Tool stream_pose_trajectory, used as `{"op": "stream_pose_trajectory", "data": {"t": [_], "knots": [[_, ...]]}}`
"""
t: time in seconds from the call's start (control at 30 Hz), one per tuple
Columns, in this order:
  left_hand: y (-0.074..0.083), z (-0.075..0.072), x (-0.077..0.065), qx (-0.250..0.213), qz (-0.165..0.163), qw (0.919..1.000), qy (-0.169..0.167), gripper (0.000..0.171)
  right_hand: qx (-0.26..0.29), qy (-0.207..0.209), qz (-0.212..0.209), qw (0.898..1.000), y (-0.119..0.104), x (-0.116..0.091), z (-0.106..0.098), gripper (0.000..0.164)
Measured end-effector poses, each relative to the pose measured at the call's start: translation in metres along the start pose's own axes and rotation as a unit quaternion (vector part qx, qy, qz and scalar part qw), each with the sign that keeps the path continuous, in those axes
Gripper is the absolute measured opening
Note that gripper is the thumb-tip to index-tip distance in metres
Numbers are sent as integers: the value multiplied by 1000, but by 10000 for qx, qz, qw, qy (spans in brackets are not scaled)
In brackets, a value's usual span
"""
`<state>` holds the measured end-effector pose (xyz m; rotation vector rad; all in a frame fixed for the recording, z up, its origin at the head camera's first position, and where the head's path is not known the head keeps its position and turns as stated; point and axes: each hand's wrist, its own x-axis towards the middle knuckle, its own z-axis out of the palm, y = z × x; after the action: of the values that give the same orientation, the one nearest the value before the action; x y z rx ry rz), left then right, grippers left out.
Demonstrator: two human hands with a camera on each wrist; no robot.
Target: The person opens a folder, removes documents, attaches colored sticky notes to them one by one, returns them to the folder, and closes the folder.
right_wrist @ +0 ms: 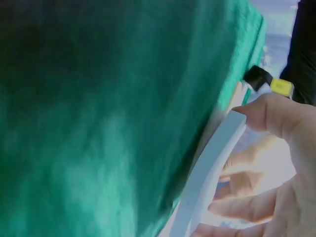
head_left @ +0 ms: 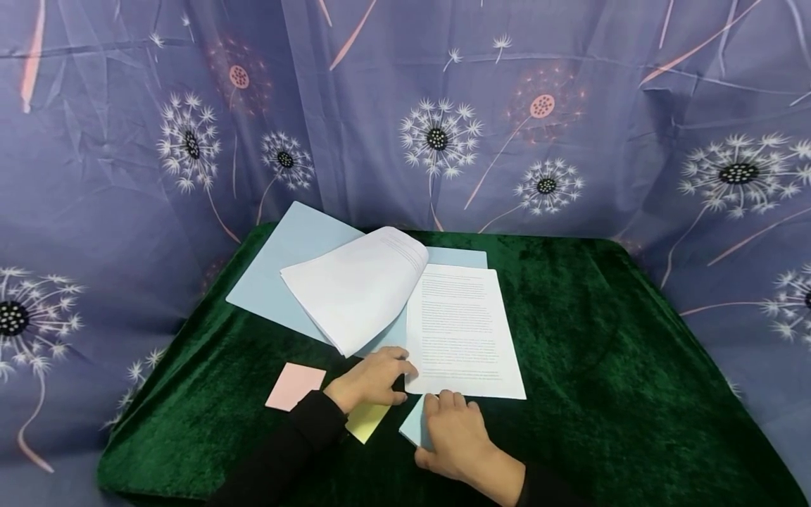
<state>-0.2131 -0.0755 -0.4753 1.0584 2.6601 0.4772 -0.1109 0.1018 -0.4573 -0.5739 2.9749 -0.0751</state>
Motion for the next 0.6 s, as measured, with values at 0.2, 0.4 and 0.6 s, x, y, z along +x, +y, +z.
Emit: {"op": "stream_pose_trajectory", "data": {"t": [0.2, 0.4, 0.6], "knots": [[-3, -2, -1, -170, 54, 9998, 28, 50, 740, 544, -386, 9950, 25, 0, -10, 75], [2, -5, -5, -524, 305, 9978, 259, 81, 1216, 1166, -909, 9815, 51, 8, -13, 72], [15, -6, -10, -1214, 475, 9901, 527, 103, 1612, 1322, -1293, 9694, 64, 18, -12, 69]]}}
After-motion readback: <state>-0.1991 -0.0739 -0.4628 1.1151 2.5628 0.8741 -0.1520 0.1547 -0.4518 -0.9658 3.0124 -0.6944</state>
